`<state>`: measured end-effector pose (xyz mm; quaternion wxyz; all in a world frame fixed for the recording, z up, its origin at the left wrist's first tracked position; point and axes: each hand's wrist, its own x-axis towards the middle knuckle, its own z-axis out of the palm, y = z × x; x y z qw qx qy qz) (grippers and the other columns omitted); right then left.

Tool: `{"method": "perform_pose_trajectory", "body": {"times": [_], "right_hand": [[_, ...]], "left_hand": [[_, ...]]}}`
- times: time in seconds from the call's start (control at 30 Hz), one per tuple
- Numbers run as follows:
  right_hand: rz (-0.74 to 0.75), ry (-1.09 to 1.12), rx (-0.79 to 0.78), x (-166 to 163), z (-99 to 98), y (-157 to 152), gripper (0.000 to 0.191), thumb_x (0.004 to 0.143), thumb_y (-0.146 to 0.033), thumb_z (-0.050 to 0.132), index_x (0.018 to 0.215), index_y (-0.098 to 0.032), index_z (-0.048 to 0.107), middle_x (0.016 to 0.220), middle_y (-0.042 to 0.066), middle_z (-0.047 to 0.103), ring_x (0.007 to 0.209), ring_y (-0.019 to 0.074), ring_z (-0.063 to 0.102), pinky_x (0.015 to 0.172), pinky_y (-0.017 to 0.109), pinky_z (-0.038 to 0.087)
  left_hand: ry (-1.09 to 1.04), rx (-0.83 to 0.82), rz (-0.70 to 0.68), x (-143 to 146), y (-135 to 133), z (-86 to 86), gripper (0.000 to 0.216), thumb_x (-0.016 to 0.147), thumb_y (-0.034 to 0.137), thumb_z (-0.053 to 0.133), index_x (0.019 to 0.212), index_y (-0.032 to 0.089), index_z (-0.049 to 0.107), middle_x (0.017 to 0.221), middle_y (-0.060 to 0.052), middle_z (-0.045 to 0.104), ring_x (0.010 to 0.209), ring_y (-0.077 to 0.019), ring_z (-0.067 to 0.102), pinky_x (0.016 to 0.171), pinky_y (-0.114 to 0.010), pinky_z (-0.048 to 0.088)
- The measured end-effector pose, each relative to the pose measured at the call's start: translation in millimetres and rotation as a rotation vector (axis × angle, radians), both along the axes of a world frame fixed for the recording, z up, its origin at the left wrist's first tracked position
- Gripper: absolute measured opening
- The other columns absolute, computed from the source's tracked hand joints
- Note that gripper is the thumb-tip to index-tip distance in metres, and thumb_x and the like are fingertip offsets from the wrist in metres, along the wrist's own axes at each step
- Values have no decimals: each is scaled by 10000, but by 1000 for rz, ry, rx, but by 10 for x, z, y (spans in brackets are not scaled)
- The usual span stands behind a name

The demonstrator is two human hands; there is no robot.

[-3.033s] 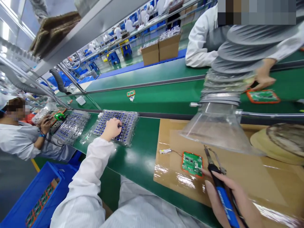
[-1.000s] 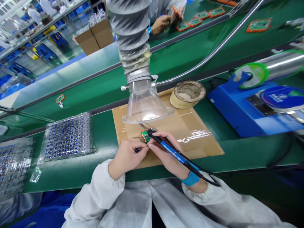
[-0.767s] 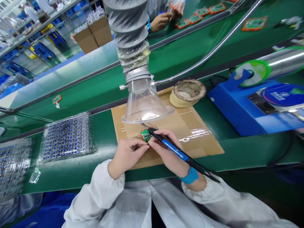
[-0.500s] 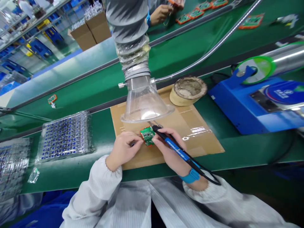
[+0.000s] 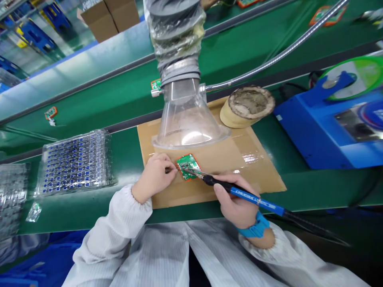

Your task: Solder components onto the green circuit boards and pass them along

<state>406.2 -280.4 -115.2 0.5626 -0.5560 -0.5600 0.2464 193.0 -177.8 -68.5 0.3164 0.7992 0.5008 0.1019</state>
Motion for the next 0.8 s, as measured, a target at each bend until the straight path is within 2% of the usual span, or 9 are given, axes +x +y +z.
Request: {"method": "perform_pose_trajectory", "body": {"times": [0.33, 0.8], "right_hand": [[50, -43, 33, -45, 76, 62, 191, 839, -126, 698, 987, -246, 685, 846, 14, 711, 752, 177, 687, 692, 303, 563], [99, -60, 57, -55, 92, 69, 180, 835, -123, 695, 969, -239, 663, 815, 7, 693, 708, 161, 662, 660, 302, 545]], "left_hand": [[-27, -10, 31, 15, -5, -18, 187, 830, 103, 686, 662, 183, 707, 830, -38, 678, 878, -206, 596, 903, -399, 478], [-13, -39, 54, 22, -6, -13, 189, 834, 121, 694, 656, 183, 699, 857, -38, 673, 900, -210, 595, 912, -409, 475]]}}
